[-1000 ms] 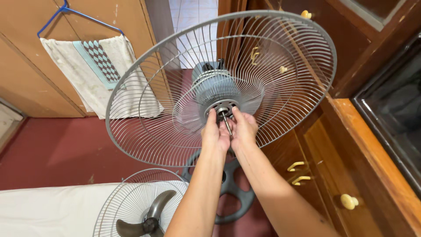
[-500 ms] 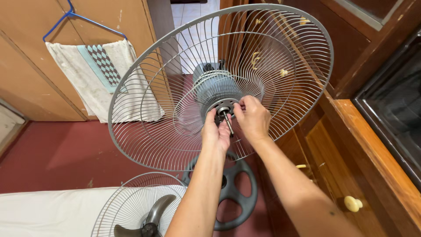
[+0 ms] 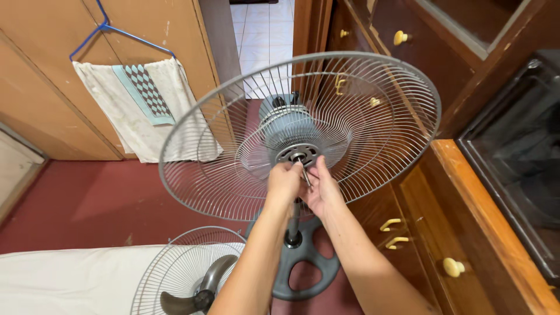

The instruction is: The person reassembles a standing electric fan by attaching the front grille, inserting and tightening the central hub nut, wiping the fan blades with a cloth, and mounting the blades onto the motor shaft. The person then secures the blades with a hub cap.

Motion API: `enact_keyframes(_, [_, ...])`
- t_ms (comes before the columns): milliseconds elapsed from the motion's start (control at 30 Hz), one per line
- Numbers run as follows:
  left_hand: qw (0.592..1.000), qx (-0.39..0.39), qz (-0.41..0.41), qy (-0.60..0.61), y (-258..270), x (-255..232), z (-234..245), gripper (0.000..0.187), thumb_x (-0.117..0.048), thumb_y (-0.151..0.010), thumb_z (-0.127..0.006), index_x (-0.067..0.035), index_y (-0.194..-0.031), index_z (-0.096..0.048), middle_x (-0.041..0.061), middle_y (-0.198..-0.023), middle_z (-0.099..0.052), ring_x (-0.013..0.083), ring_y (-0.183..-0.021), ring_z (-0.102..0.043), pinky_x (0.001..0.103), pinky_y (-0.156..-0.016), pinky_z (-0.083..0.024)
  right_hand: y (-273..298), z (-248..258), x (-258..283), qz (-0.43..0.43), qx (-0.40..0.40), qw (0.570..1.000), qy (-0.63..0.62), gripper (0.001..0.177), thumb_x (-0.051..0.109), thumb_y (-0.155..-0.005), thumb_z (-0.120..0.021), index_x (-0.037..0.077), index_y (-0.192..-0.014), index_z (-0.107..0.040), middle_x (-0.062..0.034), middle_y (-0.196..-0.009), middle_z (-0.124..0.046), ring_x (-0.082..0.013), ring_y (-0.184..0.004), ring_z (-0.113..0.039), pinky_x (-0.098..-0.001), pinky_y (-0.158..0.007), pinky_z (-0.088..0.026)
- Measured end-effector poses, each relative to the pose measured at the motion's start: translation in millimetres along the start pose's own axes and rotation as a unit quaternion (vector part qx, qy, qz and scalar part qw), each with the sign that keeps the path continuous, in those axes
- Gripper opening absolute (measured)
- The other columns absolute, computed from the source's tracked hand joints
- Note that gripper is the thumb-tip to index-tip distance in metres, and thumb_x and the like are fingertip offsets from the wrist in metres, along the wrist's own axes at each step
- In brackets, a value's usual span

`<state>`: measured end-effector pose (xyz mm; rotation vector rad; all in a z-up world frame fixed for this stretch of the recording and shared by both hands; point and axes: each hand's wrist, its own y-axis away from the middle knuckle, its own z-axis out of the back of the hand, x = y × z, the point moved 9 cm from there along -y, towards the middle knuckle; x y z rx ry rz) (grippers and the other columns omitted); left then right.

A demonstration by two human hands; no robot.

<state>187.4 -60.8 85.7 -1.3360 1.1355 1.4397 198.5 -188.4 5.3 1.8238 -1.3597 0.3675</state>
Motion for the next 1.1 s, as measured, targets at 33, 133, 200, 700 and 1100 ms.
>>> enact_keyframes(33, [0.989,-0.022,-0.091,-0.118,12,-32,7,0.020,-0.022,-0.093,-0.070,-0.003,-0.099,-0.070,0.009,-0.076,-0.073,0.0197,-0.066,-0.072,0.035,-0.061,-0.056,3,-5,2,0.003,0.012,1.000,-0.017,0.063,0.062,-0.095,-0.051,0.007,-0.124,-0.059,-0.0095,-0.111,-0.072,-0.0207,-0.085,-0.069,-0.0369,-0.070,-0.057])
enact_keyframes(133, [0.893,-0.104,-0.374,-0.227,76,-135,26,0.013,-0.018,-0.096,-0.073,-0.005,-0.099,-0.069,0.011,-0.092,-0.071,0.0293,-0.082,-0.069,0.038,-0.071,-0.053,13,-17,5,0.013,0.025,0.998,-0.058,0.062,0.062,-0.094,-0.045,0.009,-0.123,-0.060,-0.0100,-0.117,-0.071,-0.0192,-0.093,-0.072,-0.0387,-0.079,-0.058])
enact_keyframes(200, [0.827,-0.114,-0.473,-0.282,112,-190,29,0.013,-0.014,-0.094,-0.073,-0.008,-0.103,-0.068,0.009,-0.100,-0.069,0.0302,-0.094,-0.066,0.040,-0.083,-0.051,18,-13,6,0.030,-0.002,0.997,-0.074,0.055,0.059,-0.097,-0.046,0.011,-0.119,-0.059,-0.0088,-0.115,-0.070,-0.0191,-0.092,-0.070,-0.0409,-0.082,-0.055])
enact_keyframes(700, [0.784,-0.128,-0.491,-0.359,88,-347,46,0.013,0.001,-0.093,-0.061,-0.009,-0.102,-0.064,0.013,-0.097,-0.071,0.0366,-0.091,-0.069,0.048,-0.077,-0.054,3,6,7,0.037,0.010,0.998,-0.047,0.028,0.001,-0.100,-0.049,-0.001,-0.126,-0.060,-0.0112,-0.111,-0.072,-0.0223,-0.098,-0.068,-0.0335,-0.087,-0.059])
enact_keyframes(1100, [0.744,-0.046,-0.532,-0.401,86,-318,32,0.025,0.001,-0.082,-0.063,-0.009,-0.103,-0.069,0.013,-0.088,-0.069,0.0362,-0.085,-0.070,0.048,-0.070,-0.056,0,-7,3,0.041,-0.051,0.998,-0.010,0.034,0.003,-0.097,-0.057,0.004,-0.130,-0.063,-0.0122,-0.105,-0.075,-0.0220,-0.086,-0.070,-0.0299,-0.066,-0.056])
